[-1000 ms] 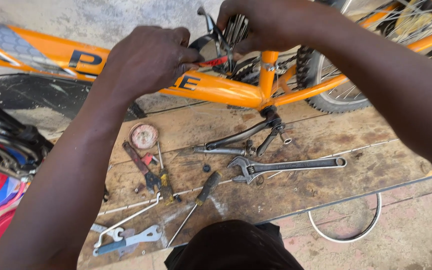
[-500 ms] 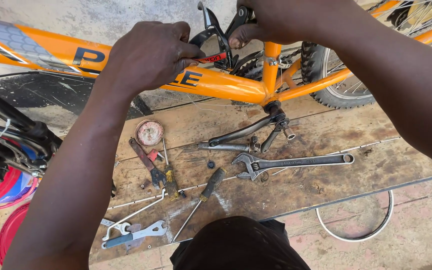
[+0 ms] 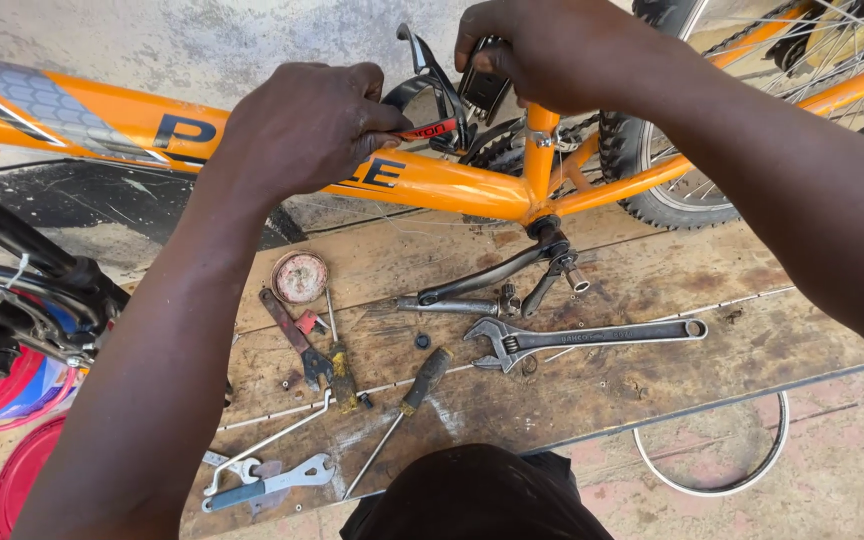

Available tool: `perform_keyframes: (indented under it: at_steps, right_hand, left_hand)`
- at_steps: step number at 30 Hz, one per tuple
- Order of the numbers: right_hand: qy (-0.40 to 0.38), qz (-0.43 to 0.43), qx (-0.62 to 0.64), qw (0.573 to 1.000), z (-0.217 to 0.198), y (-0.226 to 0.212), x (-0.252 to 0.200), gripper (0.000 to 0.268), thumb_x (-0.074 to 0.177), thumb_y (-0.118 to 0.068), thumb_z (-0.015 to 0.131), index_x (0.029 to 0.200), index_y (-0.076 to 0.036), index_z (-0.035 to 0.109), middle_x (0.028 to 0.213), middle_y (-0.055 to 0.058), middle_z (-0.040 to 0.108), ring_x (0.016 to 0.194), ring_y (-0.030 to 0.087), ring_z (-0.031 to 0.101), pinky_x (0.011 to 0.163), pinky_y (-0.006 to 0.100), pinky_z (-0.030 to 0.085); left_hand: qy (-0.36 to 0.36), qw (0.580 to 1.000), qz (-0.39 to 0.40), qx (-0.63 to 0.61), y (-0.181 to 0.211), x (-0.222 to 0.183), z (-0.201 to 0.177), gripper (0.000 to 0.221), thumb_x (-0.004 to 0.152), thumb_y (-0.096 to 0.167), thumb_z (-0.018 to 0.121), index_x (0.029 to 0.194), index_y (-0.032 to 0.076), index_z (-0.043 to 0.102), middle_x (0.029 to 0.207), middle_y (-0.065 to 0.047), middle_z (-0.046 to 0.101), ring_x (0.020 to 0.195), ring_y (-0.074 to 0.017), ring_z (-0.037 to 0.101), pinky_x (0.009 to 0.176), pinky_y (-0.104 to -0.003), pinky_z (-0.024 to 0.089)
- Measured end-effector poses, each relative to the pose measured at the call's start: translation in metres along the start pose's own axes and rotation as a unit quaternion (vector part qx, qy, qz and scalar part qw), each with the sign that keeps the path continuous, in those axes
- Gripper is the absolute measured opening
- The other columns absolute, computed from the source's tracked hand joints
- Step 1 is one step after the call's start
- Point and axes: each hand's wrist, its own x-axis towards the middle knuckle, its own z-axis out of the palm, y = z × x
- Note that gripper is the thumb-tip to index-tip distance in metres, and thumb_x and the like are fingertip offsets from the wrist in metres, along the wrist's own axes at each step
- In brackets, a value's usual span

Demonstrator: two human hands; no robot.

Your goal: The person is installing a water bottle cage onto the frame of an orange bicycle using an Allen key from a multi-tool.

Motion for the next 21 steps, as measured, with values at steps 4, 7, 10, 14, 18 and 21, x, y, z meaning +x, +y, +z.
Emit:
perform_keyframes:
  at_steps: [4, 7, 10, 14, 18, 21]
  right_hand:
    - [0.061, -0.099, 0.05, 0.992, -0.003, 0.001, 0.001, 0.015, 0.106, -0.008, 0.06, 0.115, -0.01, 0.073, 0.096, 0.017, 0.073, 0.077, 0.032, 0.069, 0.067, 0.047, 0.048]
    - [0.028, -0.052, 0.082, 0.995, -0.015, -0.014, -0.006, 0.017, 0.105, -0.01, 0.059, 0.11, -0.014, 0.074, 0.097, 0.012, 0.072, 0.081, 0.027, 0.063, 0.068, 0.043, 0.045]
    - [0.02, -0.083, 0.104, 0.991, -0.008, -0.004, -0.002, 0.02, 0.101, -0.008, 0.057, 0.11, -0.016, 0.072, 0.105, 0.007, 0.073, 0.092, 0.027, 0.063, 0.075, 0.042, 0.045]
    - [0.016, -0.054, 0.103, 0.993, -0.002, 0.002, 0.0, 0.02, 0.103, -0.011, 0.056, 0.113, -0.016, 0.073, 0.109, 0.01, 0.072, 0.096, 0.031, 0.065, 0.077, 0.045, 0.047]
    - [0.038, -0.102, 0.093, 0.99, 0.0, 0.009, -0.003, 0.027, 0.102, -0.004, 0.053, 0.109, -0.015, 0.077, 0.106, 0.009, 0.065, 0.083, 0.03, 0.07, 0.07, 0.042, 0.049]
    - [0.01, -0.066, 0.159, 0.985, -0.008, 0.003, -0.01, 0.031, 0.105, -0.002, 0.049, 0.109, -0.014, 0.077, 0.109, 0.009, 0.063, 0.073, 0.026, 0.077, 0.063, 0.037, 0.051]
  left_hand:
    - [-0.018, 1.0, -0.015, -0.014, 0.003, 0.002, -0.01, 0.028, 0.104, 0.033, 0.063, 0.12, 0.018, 0.08, 0.098, -0.01, 0.069, 0.067, -0.0421, 0.069, 0.051, -0.053, 0.054]
    - [-0.039, 0.998, -0.017, -0.037, 0.007, 0.004, -0.015, 0.029, 0.1, 0.03, 0.065, 0.123, 0.018, 0.078, 0.094, -0.009, 0.07, 0.059, -0.0377, 0.068, 0.048, -0.048, 0.053]
    - [-0.043, 0.998, -0.021, -0.031, 0.004, 0.001, -0.008, 0.029, 0.102, 0.038, 0.06, 0.12, 0.024, 0.078, 0.095, -0.007, 0.068, 0.068, -0.0419, 0.068, 0.05, -0.054, 0.051]
    - [-0.059, 0.997, -0.03, -0.029, 0.007, 0.002, -0.009, 0.032, 0.102, 0.035, 0.062, 0.126, 0.019, 0.077, 0.098, -0.01, 0.069, 0.063, -0.0423, 0.068, 0.048, -0.052, 0.053]
    - [-0.033, 0.999, -0.016, 0.0, 0.005, 0.002, -0.004, 0.029, 0.105, 0.035, 0.058, 0.121, 0.021, 0.078, 0.095, -0.008, 0.067, 0.063, -0.0408, 0.066, 0.046, -0.051, 0.05]
    - [-0.029, 0.999, -0.019, 0.007, 0.004, 0.002, -0.003, 0.029, 0.106, 0.037, 0.058, 0.121, 0.023, 0.078, 0.095, -0.007, 0.067, 0.063, -0.0402, 0.066, 0.046, -0.051, 0.049]
